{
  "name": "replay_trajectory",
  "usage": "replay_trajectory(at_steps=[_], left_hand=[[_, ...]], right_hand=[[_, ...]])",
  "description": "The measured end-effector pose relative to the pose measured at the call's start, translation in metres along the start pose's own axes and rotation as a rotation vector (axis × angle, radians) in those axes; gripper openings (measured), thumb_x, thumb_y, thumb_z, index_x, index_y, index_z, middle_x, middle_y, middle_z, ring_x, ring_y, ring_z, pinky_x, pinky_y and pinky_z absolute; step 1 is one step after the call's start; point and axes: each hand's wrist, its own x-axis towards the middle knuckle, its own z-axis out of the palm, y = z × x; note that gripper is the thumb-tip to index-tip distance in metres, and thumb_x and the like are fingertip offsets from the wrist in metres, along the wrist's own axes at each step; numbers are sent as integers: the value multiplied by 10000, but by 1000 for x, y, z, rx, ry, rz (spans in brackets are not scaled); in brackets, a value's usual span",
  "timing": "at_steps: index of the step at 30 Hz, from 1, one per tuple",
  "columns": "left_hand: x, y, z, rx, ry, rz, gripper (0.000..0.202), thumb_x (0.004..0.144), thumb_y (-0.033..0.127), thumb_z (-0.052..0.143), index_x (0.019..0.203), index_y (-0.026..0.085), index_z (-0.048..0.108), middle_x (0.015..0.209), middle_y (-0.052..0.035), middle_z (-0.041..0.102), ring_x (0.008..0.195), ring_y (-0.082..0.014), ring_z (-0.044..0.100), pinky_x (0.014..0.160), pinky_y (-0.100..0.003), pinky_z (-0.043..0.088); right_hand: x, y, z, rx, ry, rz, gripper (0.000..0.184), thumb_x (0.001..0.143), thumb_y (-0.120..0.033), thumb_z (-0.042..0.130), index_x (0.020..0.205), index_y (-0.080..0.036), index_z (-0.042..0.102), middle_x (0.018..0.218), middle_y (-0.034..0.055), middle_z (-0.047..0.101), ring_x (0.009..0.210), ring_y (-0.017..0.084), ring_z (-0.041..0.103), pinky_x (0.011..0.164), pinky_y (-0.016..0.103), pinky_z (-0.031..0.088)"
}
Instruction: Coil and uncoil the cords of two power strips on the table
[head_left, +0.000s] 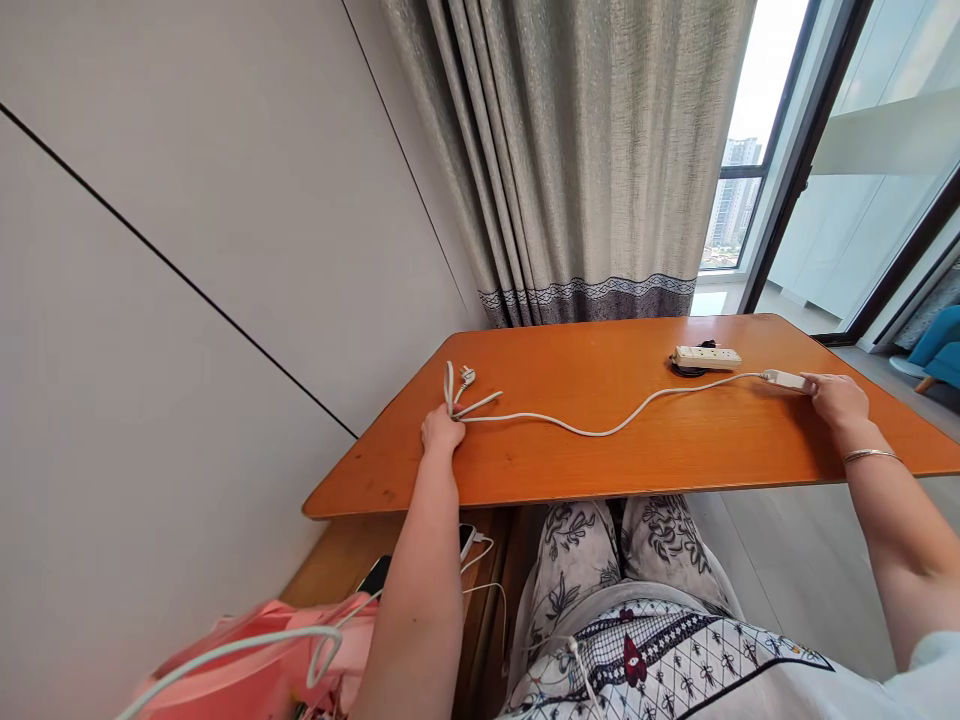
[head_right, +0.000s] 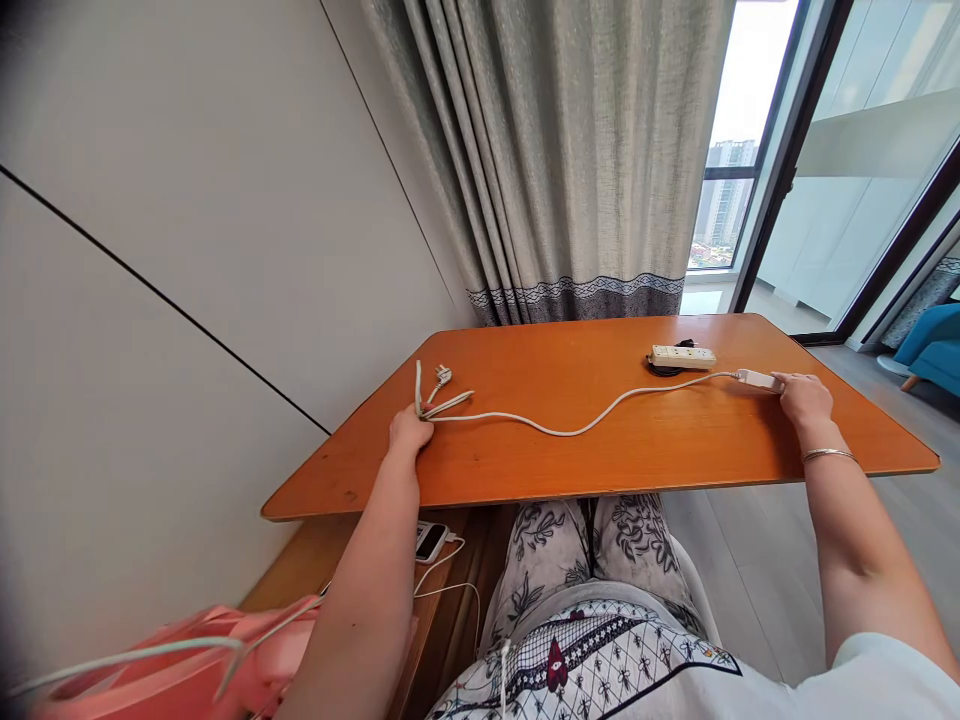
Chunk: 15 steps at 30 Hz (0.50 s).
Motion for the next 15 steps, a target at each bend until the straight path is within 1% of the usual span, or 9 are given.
replay_trajectory(at_steps=[2,4,6,8,10,12,14,15], left_hand=[[0,0,1,37,-25,-36,225,653,179,717,841,201,597,1014,-204,673,1202,-416,589,1035,-550,433],[0,1,2,58,-33,-54,338,660,191,725,976,174,606,1145,-236,648,1270,-419,544,1078,-561,405],[-3,4,2,80,-14,-65,512,681,193,720,1165,137,562,1341,-279,552,1363,-425,459,1127,-579,360],[-10,10,4,100,37,-58,675,702,162,699,1332,102,467,1510,-307,385,1444,-440,346,1170,-600,303],[-21,21,7,99,105,14,778,717,122,662,1438,80,371,1592,-302,248,1491,-443,254,1206,-596,247],[-35,35,12,69,154,174,837,743,116,623,1507,83,284,1624,-268,189,1521,-403,203,1240,-545,211],[-49,50,16,52,162,298,878,759,133,615,1546,106,226,1652,-238,125,1539,-374,162,1251,-510,200],[-55,57,18,55,156,329,875,760,145,624,1546,117,240,1661,-229,102,1542,-372,150,1249,-513,199]], right_hand=[[2,-4,0,-8,21,8,549,886,-110,379,1372,-156,631,1359,168,641,1242,339,546,940,436,484],[0,-8,1,-15,29,-26,533,893,-150,398,1381,-124,611,1377,169,626,1263,340,519,963,429,469],[-5,-11,3,-34,56,-83,518,887,-260,471,1366,-121,610,1331,178,648,1252,362,506,959,453,462],[-11,-14,6,-60,108,-144,528,860,-363,533,1331,-144,629,1257,182,677,1202,389,513,929,485,462],[-16,-18,9,-74,160,-182,508,863,-406,532,1291,-162,653,1224,182,683,1152,396,522,906,496,460],[-19,-23,10,-71,182,-194,496,884,-399,498,1289,-159,654,1249,188,668,1134,392,523,901,491,458],[-20,-28,9,-77,172,-203,519,884,-385,490,1320,-141,633,1264,199,657,1138,394,523,900,490,457],[-19,-29,9,-84,159,-207,536,875,-378,499,1335,-132,621,1266,204,655,1147,399,521,904,495,455]])
